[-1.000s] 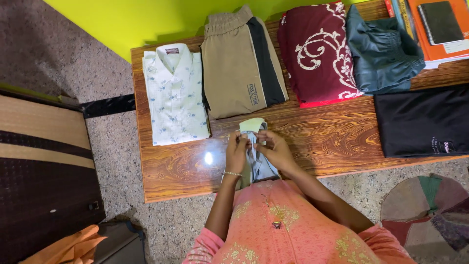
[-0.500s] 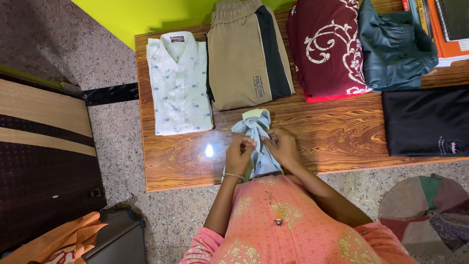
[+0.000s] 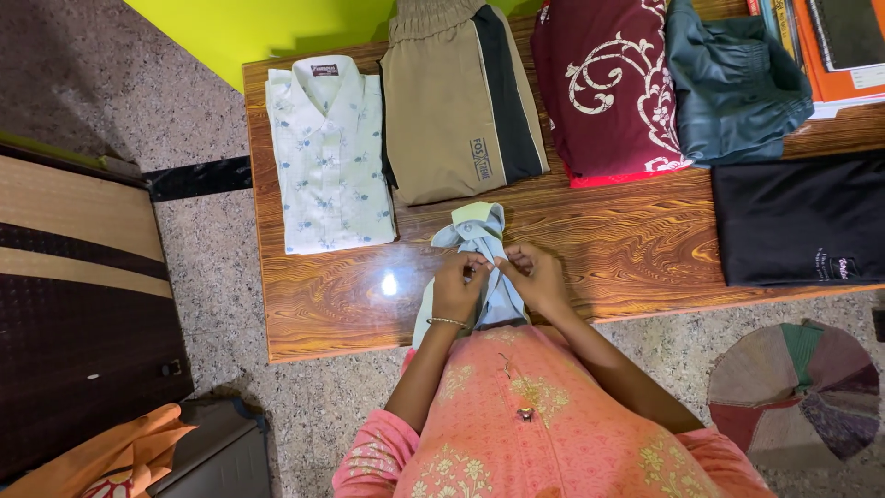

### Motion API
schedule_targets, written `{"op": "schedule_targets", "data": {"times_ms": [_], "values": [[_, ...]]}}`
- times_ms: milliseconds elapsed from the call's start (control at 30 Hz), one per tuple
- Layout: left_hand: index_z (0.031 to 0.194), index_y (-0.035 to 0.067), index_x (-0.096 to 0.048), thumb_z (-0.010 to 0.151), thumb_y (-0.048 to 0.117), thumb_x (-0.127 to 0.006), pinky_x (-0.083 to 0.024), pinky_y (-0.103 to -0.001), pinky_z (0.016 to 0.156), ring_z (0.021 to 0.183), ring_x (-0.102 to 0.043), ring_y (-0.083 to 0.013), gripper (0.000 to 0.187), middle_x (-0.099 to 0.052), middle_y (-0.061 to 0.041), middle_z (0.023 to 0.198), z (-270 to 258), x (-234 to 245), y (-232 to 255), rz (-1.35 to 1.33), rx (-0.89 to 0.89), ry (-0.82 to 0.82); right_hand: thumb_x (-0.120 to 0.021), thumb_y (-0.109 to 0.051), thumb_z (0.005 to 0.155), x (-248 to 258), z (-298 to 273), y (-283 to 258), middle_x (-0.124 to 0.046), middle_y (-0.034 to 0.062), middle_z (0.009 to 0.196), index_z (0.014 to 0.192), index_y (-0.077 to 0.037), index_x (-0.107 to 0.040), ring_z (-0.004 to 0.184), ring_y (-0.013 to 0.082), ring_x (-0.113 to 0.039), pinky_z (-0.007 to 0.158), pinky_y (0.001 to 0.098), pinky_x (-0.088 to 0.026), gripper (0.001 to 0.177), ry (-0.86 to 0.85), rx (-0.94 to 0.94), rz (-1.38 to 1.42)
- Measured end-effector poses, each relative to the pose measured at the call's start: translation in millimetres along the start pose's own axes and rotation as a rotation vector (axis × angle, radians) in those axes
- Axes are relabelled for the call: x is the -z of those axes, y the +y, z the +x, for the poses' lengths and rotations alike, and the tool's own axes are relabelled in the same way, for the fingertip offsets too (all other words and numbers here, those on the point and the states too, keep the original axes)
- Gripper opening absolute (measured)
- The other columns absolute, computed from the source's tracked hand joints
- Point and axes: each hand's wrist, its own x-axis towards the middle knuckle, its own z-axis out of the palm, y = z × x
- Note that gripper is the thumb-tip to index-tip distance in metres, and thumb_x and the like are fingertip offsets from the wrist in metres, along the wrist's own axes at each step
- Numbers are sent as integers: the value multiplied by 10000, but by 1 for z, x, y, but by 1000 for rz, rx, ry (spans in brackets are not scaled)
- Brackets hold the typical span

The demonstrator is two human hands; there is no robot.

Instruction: Folding a white shirt on a wooden table.

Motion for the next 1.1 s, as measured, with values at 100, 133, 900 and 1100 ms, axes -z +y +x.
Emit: {"op": "schedule_targets", "data": {"times_ms": [100,133,900,1100], "values": [[961,27,-712,886,167,-766,-561,-302,715,783,-709,-185,167,-730,-95,887,-1,-5,-8,-46,-38,-11,-795,-217,878,1,1,3,-753,60,843,1011,8,-738,747,89,-664,691,258,-537,268,3,34,1],[975,23,-697,895,152,-752,-563,-300,729,792,-709,-182,162,-728,-94,888,-3,-6,-11,-84,-8,-9,-800,-212,876,1,1,2,-751,57,843,1013,10,-740,747,86,-661,690,257,-536,267,0,35,10],[1011,26,-635,922,111,-718,-534,-268,694,747,-628,-106,149,-679,-46,840,-38,18,1,-180,243,124,-828,-113,836,-8,-42,-65,-735,77,829,954,-1,-769,700,108,-674,651,262,-552,173,-22,298,-132],[1050,27,-666,941,73,-679,-498,-237,721,784,-614,-92,119,-667,-11,866,-71,68,22,-408,304,-45,-734,-124,925,20,-42,-65,-750,32,910,1081,-6,-706,793,83,-681,724,258,-563,198,-104,28,212]]}}
